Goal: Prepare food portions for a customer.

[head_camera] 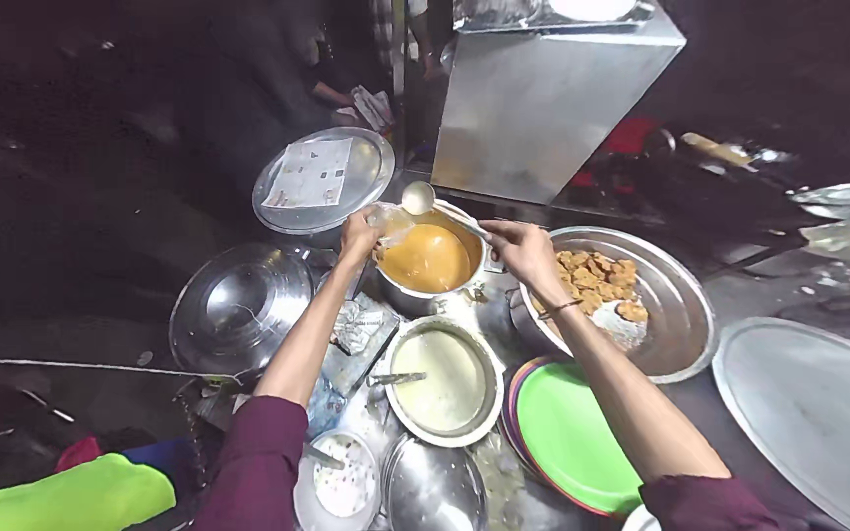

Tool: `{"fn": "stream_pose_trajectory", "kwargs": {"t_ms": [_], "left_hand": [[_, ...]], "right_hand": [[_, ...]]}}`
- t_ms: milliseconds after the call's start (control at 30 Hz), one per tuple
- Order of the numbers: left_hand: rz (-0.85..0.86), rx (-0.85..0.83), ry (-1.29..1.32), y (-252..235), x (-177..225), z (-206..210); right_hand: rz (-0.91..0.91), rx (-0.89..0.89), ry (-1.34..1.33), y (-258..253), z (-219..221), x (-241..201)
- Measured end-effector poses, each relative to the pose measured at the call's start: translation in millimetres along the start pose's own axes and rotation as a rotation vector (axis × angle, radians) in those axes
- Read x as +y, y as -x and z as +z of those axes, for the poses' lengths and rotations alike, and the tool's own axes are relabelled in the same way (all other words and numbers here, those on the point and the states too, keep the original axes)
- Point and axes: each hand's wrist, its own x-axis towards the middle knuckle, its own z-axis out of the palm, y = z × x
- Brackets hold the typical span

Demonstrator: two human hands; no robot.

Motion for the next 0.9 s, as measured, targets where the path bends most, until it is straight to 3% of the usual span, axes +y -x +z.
{"fn": "stream_pose_trajectory", "kwargs": {"t_ms": [100,233,300,367,600,900], "left_hand": [[-0.031,0.053,0.006,27,9,-14],[-0.002,0.097,-0.095,26,6,-22],[0.006,0.093,-0.103,29,3,-27],[-0.004,0.084,-0.117,35,-1,-34],[-0.012,0.094,-0.212,11,-24,-52],[-0.015,0.134,-0.276,7,-25,-67]], "right_hand": [[0.131,-0.114,0.183,-11,24,10],[-0.131,-0.326,0.559,-12,93,-5],[-0.277,-0.435,0.644,-18,126,-2],[-0.311,-0.518,0.649,-23,149,1],[0.195,-0.502,0.113,-43,165,30],[0.345,-0.452,-0.377,-16,104,37]]}}
